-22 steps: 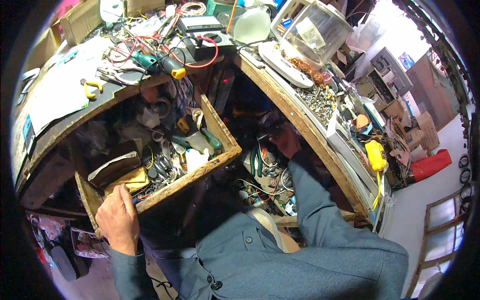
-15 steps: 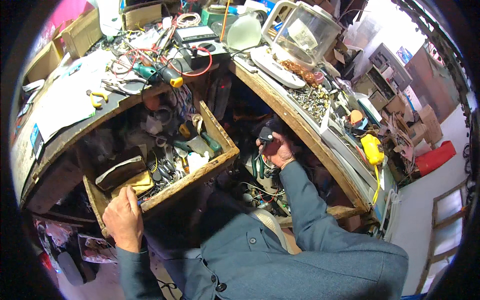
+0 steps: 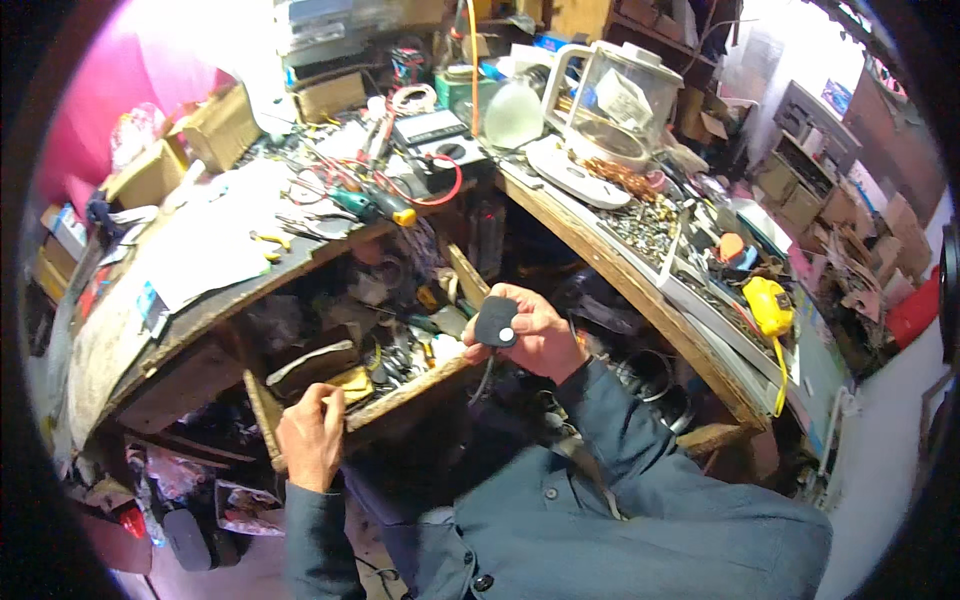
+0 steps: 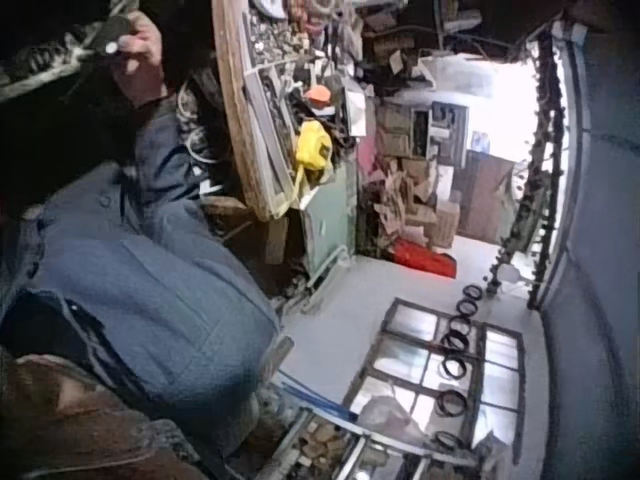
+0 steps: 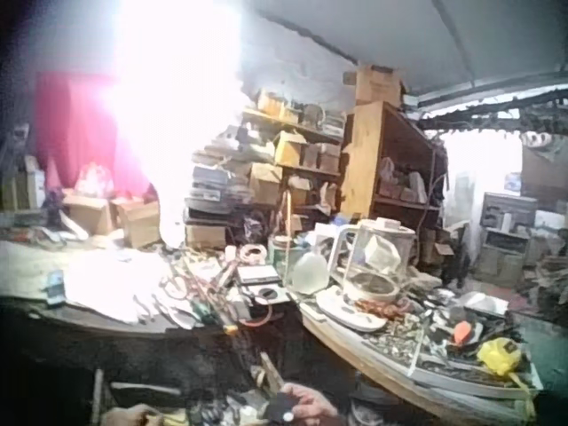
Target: The person disassembles a small black electronic device using a screwdriver, removes the casing, and uses multimeter probes to test internal components. The person then reassembles the device and places it on the workbench.
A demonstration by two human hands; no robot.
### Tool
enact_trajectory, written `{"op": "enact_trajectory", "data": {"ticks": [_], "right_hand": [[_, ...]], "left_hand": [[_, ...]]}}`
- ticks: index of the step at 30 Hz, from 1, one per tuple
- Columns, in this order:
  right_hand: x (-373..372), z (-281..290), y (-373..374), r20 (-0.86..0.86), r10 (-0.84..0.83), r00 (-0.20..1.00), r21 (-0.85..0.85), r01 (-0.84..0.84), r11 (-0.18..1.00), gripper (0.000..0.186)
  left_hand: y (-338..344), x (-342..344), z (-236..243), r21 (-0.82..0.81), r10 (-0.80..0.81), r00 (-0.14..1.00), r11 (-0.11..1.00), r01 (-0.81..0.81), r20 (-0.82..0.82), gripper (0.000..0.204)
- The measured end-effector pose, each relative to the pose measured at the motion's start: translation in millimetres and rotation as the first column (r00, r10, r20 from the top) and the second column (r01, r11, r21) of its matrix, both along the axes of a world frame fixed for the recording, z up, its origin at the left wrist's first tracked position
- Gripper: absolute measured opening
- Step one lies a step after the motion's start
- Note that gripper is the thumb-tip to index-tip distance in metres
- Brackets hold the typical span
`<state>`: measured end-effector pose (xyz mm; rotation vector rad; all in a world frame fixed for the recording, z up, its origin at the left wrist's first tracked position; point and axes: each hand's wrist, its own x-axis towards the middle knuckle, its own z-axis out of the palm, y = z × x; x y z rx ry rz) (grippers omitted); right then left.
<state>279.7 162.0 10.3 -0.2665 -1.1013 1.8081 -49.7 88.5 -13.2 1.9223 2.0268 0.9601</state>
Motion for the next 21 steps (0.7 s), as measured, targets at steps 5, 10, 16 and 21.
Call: {"op": "enact_trajectory", "data": {"ticks": [5,10,16,21], "right_hand": [[-84,-2,15,0.150,-0.078,0.986,0.007,0.078,0.997,0.032],[-142,0,8,0.399,-0.245,0.884,0.321,0.116,0.940,0.039],[-172,-4,-6,0.511,-0.394,0.764,0.552,0.059,0.831,0.047],[-152,5,-2,0.492,-0.479,0.727,0.661,0.046,0.749,0.050]], "left_hand": [[12,-16,12,-0.042,-0.188,0.676,0.950,0.309,0.713,0.020],[9,-29,19,0.001,-0.176,0.366,0.902,0.431,0.914,0.047],[7,-34,17,0.038,-0.173,0.294,0.909,0.414,0.940,0.061],[8,-39,14,0.128,-0.219,0.226,0.925,0.358,0.949,0.060]]}}
